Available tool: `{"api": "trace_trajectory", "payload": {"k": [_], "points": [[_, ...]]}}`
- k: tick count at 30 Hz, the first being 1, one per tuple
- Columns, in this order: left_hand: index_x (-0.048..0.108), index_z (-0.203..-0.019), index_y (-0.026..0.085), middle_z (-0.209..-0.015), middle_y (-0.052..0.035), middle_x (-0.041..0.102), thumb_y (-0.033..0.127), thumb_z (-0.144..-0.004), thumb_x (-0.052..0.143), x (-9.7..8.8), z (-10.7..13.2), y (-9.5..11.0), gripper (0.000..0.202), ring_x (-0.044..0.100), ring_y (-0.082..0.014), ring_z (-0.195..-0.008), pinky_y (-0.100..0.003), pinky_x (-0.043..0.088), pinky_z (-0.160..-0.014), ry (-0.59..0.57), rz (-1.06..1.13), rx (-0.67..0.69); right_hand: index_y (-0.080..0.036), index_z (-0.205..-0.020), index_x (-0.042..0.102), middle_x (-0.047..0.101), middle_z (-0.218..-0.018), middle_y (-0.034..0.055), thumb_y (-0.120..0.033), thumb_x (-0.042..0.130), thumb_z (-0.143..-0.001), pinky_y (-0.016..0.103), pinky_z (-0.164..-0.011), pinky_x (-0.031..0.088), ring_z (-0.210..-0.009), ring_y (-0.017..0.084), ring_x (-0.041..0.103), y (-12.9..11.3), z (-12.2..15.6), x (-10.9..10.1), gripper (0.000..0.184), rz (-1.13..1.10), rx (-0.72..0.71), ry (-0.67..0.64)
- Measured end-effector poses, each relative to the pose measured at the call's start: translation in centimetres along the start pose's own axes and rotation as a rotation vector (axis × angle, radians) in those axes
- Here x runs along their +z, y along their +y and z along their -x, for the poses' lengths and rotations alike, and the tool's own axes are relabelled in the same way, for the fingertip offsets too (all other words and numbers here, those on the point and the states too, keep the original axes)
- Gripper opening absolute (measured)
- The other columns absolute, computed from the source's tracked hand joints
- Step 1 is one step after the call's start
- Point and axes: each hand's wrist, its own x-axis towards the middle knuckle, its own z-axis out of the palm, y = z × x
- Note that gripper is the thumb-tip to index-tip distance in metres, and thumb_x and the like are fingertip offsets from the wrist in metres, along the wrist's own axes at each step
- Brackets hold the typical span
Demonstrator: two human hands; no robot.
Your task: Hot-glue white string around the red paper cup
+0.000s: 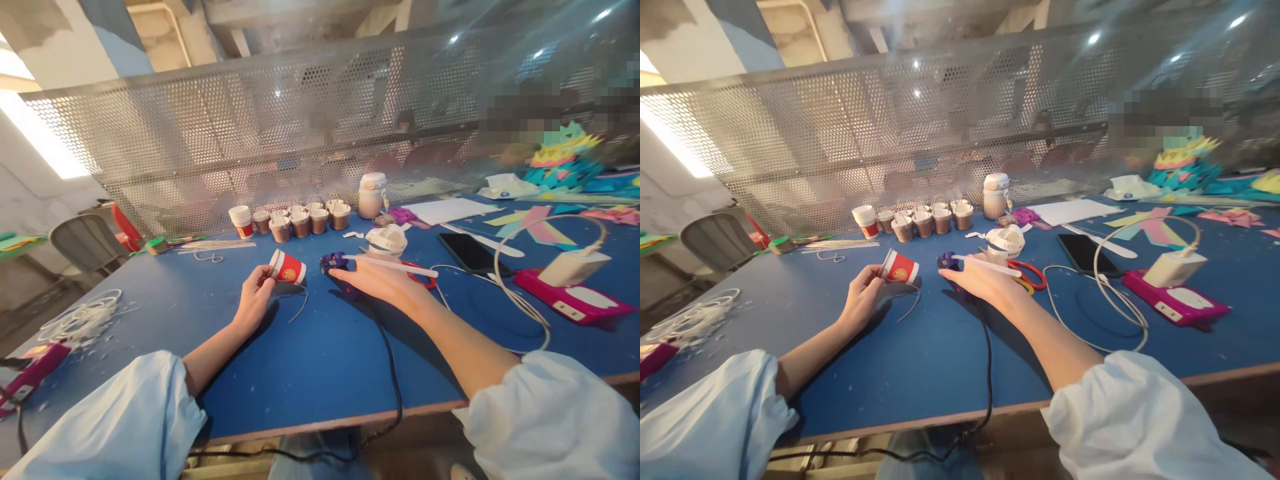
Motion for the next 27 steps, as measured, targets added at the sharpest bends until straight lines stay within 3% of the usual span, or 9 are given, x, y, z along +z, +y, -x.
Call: {"api": "trace_trajectory", "payload": {"k": [3,6,8,10,12,15,19,23,27], "points": [[0.061,-0.079,0.017,-0.074,0.0003,0.060,0.023,-0.073,0.047,-0.1,-0.2,-0.4,0.017,0.053,-0.0156,-0.074,-0.026,0.041,-0.070,0.005,-0.018,0.009,-0.018,-0.055,0.061,0.062,-0.057,0.0082,-0.059,0.047,-0.085,0.029,-0.052,0.035,-0.056,0.021,0.060,-0.6,1.2,-1.1,0.053,0.010,-0.007,-0.137],[0.062,-0.081,0.017,-0.078,-0.0013,0.061,0.024,-0.077,0.043,0.1,-0.2,-0.8,0.020,0.054,-0.0169,-0.078,-0.028,0.042,-0.074,-0.011,0.026,-0.002,-0.019,-0.054,0.057,0.060,-0.056,0.0036,-0.048,0.053,-0.087,0.027,-0.053,0.034,-0.056,0.017,0.058,-2.2,2.2,-0.6,0.044,-0.132,-0.188,-0.123],[0.062,-0.083,0.017,-0.081,-0.0023,0.063,0.027,-0.081,0.045,0.4,0.1,-0.8,0.020,0.056,-0.0177,-0.081,-0.029,0.043,-0.077,-0.031,0.083,-0.017,-0.020,-0.065,0.059,0.065,-0.070,0.0017,-0.036,0.057,-0.088,0.026,-0.059,0.038,-0.065,0.015,0.059,-3.6,2.5,0.9,0.028,-0.289,-0.366,0.005],[0.062,-0.085,0.018,-0.083,-0.0027,0.064,0.032,-0.083,0.049,0.8,0.5,-0.6,0.019,0.058,-0.0182,-0.082,-0.029,0.045,-0.079,-0.043,0.113,-0.028,-0.019,-0.081,0.060,0.067,-0.088,0.0043,-0.026,0.059,-0.087,0.026,-0.069,0.042,-0.080,0.017,0.060,-4.8,2.5,2.7,0.009,-0.360,-0.513,0.220],[0.062,-0.086,0.018,-0.084,-0.0028,0.064,0.035,-0.083,0.053,1.2,1.1,-0.1,0.020,0.059,-0.0181,-0.082,-0.029,0.046,-0.080,-0.055,0.118,-0.034,-0.019,-0.089,0.058,0.065,-0.094,0.0064,-0.026,0.062,-0.086,0.028,-0.074,0.044,-0.087,0.019,0.058,-5.4,2.3,4.4,0.009,-0.366,-0.595,0.380],[0.063,-0.086,0.019,-0.084,-0.0023,0.064,0.036,-0.084,0.054,1.7,1.9,0.8,0.019,0.059,-0.0174,-0.082,-0.027,0.046,-0.080,-0.082,0.085,-0.031,-0.018,-0.091,0.056,0.063,-0.091,0.0071,-0.034,0.067,-0.083,0.032,-0.072,0.043,-0.083,0.021,0.056,-5.5,1.7,5.7,0.020,-0.316,-0.594,0.531],[0.064,-0.082,0.019,-0.080,-0.0012,0.063,0.036,-0.083,0.054,2.0,2.6,2.0,0.019,0.057,-0.0165,-0.079,-0.025,0.046,-0.075,-0.094,0.003,-0.008,-0.018,-0.087,0.056,0.062,-0.087,0.0067,-0.040,0.065,-0.084,0.033,-0.068,0.038,-0.078,0.021,0.052,-5.2,1.5,5.7,0.024,-0.230,-0.558,0.614],[0.065,-0.083,0.019,-0.080,-0.0012,0.065,0.037,-0.082,0.054,2.0,2.7,2.3,0.022,0.058,-0.0164,-0.080,-0.025,0.046,-0.075,-0.119,-0.016,-0.009,-0.018,-0.086,0.059,0.063,-0.084,0.0053,-0.027,0.054,-0.091,0.033,-0.071,0.034,-0.078,0.019,0.051,-5.4,1.6,5.3,0.012,-0.185,-0.595,0.645],[0.066,-0.085,0.018,-0.078,-0.0008,0.064,0.039,-0.084,0.052,1.9,2.6,2.0,0.025,0.057,-0.0156,-0.078,-0.025,0.045,-0.073,-0.136,-0.058,0.004,-0.018,-0.077,0.059,0.062,-0.074,0.0033,-0.018,0.047,-0.092,0.032,-0.070,0.032,-0.073,0.018,0.050,-5.5,1.5,5.2,0.019,-0.162,-0.607,0.704]]}}
